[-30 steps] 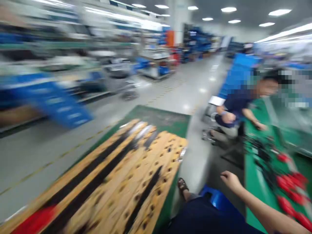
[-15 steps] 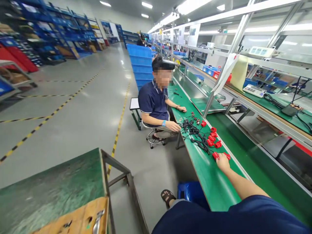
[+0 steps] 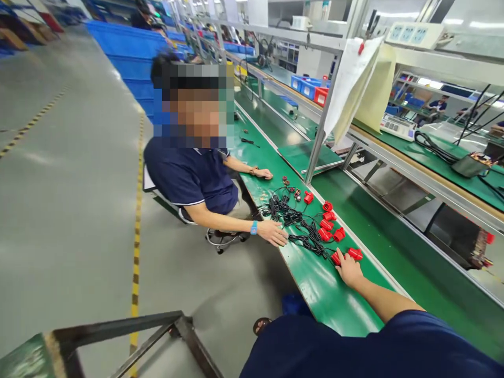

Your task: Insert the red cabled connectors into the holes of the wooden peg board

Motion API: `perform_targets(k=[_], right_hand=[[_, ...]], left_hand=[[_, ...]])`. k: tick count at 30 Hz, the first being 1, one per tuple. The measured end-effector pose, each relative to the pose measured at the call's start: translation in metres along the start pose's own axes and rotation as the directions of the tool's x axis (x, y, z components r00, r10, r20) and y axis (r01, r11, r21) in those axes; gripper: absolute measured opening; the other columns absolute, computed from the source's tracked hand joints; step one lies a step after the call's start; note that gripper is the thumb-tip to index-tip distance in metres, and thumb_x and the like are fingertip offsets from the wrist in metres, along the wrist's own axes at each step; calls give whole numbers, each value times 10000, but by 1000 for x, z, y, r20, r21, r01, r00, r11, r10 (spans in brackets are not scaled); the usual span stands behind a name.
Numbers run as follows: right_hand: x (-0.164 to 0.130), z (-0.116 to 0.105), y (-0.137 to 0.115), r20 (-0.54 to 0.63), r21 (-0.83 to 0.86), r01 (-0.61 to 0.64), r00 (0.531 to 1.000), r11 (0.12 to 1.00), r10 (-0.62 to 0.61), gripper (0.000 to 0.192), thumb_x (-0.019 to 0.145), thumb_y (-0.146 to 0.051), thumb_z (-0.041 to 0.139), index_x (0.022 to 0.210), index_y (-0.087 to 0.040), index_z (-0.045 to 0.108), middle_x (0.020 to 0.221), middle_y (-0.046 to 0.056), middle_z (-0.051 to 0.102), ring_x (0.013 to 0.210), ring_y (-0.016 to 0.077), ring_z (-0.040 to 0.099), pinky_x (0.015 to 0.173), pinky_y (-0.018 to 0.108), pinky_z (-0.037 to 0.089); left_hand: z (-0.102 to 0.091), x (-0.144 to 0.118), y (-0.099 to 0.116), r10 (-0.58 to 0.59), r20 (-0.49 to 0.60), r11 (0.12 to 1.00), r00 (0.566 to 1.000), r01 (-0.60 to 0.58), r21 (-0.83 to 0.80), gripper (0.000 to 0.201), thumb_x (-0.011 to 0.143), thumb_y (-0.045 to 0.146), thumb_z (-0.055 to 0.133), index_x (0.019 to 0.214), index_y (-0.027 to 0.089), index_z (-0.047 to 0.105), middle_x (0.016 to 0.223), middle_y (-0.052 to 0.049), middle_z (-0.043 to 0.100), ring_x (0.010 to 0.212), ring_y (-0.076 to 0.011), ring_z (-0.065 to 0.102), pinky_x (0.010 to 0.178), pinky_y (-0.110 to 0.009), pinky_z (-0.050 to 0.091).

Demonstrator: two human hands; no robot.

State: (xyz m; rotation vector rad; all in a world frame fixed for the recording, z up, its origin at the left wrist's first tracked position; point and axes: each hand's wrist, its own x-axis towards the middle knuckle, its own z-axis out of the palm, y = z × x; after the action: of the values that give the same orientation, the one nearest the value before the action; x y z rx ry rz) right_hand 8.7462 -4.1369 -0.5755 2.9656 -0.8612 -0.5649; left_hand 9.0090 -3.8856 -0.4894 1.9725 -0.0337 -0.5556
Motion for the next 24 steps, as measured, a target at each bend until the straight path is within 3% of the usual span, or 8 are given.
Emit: perform_targets(k=[3, 5, 7, 12, 17, 21, 23, 24], right_hand=[[4, 7, 1, 14, 43, 49, 999, 998, -50, 699, 1054, -474, 472, 1681, -350, 189, 1472, 216, 456, 1282, 370, 555, 984, 481, 501], [7, 8, 3, 17, 100, 93, 995, 991, -96, 681, 1057, -500, 462, 1675, -343, 224, 1489, 221, 427, 1273, 368, 562, 987, 463, 507], [10, 10, 6, 21, 154, 124, 991, 980, -128, 668, 1053, -505, 475, 1661, -311, 278, 1471, 214, 437, 1251, 351, 578, 1002, 443, 505], [5, 14, 11, 48, 232, 144, 986, 962, -159, 651, 1014, -519, 570, 1590, -265, 404, 1385, 163, 509, 1144, 292, 628, 1019, 393, 496], [-18, 21, 5, 57, 243, 53, 996, 969, -69, 647, 1038, -518, 494, 1604, -232, 361, 1370, 204, 508, 1144, 346, 618, 981, 458, 504], [-19, 19, 7, 95, 300, 67, 990, 952, -100, 641, 1031, -460, 520, 1604, -230, 347, 1383, 189, 503, 1131, 312, 633, 999, 425, 502], [-14, 14, 11, 101, 327, 111, 983, 938, -152, 627, 1021, -406, 535, 1588, -200, 367, 1365, 180, 511, 1085, 285, 653, 1000, 406, 504], [-11, 10, 13, 103, 332, 123, 981, 935, -166, 618, 1017, -385, 534, 1581, -187, 373, 1365, 180, 511, 1073, 278, 658, 997, 400, 507]], left_hand=[[-3, 46, 25, -253, 359, 964, 898, 267, 13, 696, 1066, 523, 260, 665, 97, 635, 669, -94, 752, 552, -133, 668, 800, -461, 593], [-17, 75, 35, -453, 598, 843, 662, 537, 44, 656, 1053, 458, 298, 729, 22, 666, 862, -214, 784, 733, -200, 755, 759, -499, 590], [-29, 98, 38, -525, 688, 731, 500, 680, 63, 610, 1034, 433, 359, 831, -34, 696, 999, -294, 765, 898, -296, 778, 722, -532, 588], [-26, 110, 20, -559, 700, 588, 444, 807, -41, 418, 874, 525, 607, 796, 153, 782, 941, -182, 805, 1052, -490, 734, 670, -619, 571], [3, 92, 16, -564, 371, 805, 738, 591, 47, 486, 758, 644, 526, 520, 268, 722, 649, -29, 726, 832, -383, 790, 346, -295, 457], [4, 68, 31, -509, 433, 853, 744, 505, 134, 444, 729, 625, 565, 538, 266, 744, 606, -22, 705, 813, -388, 788, 406, -361, 543], [-9, 27, 22, -378, 285, 926, 881, 358, 121, 290, 689, 549, 649, 639, 295, 780, 635, 10, 727, 813, -366, 793, 495, -384, 596], [-20, -2, 11, -241, 67, 968, 968, 235, 93, 201, 625, 473, 725, 766, 354, 804, 725, 53, 772, 811, -338, 797, 543, -383, 622]])
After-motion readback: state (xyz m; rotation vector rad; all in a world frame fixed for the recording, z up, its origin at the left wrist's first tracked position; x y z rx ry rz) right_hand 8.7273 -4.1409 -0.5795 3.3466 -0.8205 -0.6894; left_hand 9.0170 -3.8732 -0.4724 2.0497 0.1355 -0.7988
